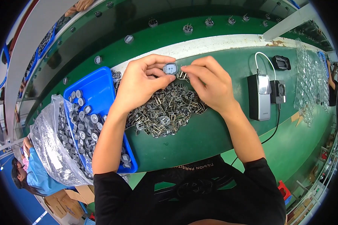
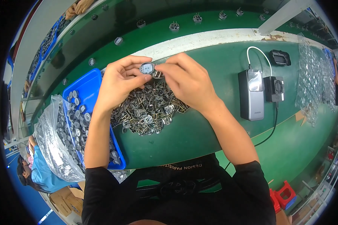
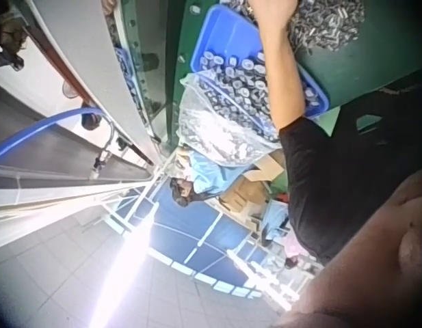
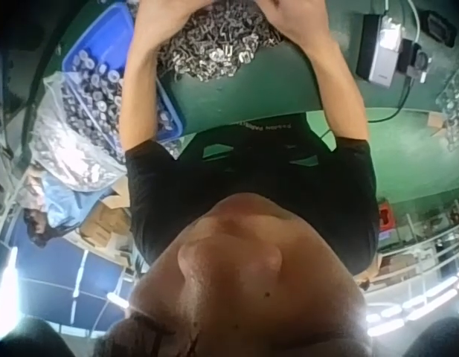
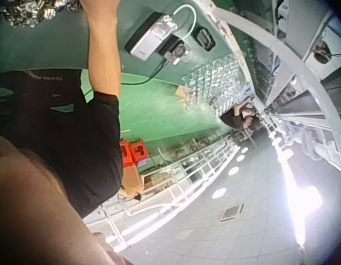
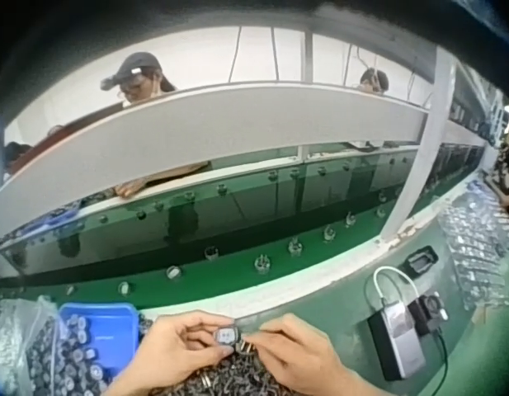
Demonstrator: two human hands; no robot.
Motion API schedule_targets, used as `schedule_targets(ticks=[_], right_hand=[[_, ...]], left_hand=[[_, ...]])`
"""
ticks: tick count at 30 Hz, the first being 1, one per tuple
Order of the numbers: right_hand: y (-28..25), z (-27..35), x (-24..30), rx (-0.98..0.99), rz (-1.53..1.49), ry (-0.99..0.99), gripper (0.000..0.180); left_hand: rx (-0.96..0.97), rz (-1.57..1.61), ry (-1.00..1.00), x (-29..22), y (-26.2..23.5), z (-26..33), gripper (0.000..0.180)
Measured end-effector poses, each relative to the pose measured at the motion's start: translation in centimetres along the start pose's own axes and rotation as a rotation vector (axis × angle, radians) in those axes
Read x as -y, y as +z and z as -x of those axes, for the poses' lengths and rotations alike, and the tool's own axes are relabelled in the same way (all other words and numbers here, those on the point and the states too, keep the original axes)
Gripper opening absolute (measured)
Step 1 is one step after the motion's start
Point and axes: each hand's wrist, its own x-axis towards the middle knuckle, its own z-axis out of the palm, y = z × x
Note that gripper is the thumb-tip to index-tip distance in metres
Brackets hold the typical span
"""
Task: The person assembles small metal pins and plastic housings by hand, taking components from a blue tray and a packaging bag.
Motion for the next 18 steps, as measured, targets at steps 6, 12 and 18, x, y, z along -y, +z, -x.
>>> schedule_targets(ticks=[6, 12, 18], right_hand=[[-0.2, -0.1, -0.5, 0.027, 0.011, -0.068, 0.038], [0.8, 0.1, 0.2, -0.16, -0.113, 0.149, 0.048], [1.0, 0.3, 0.8, -0.119, -0.241, 0.363, 0.047]], left_hand=[[0.063, 0.197, 0.005, 0.4, 0.3, 0.1, 0.037], [0.088, 0.354, 0.055, 0.0, 0.6, 0.2, 0.04], [0.018, 0.26, 0.215, 0.4, 1.8, 0.5, 0.039]])
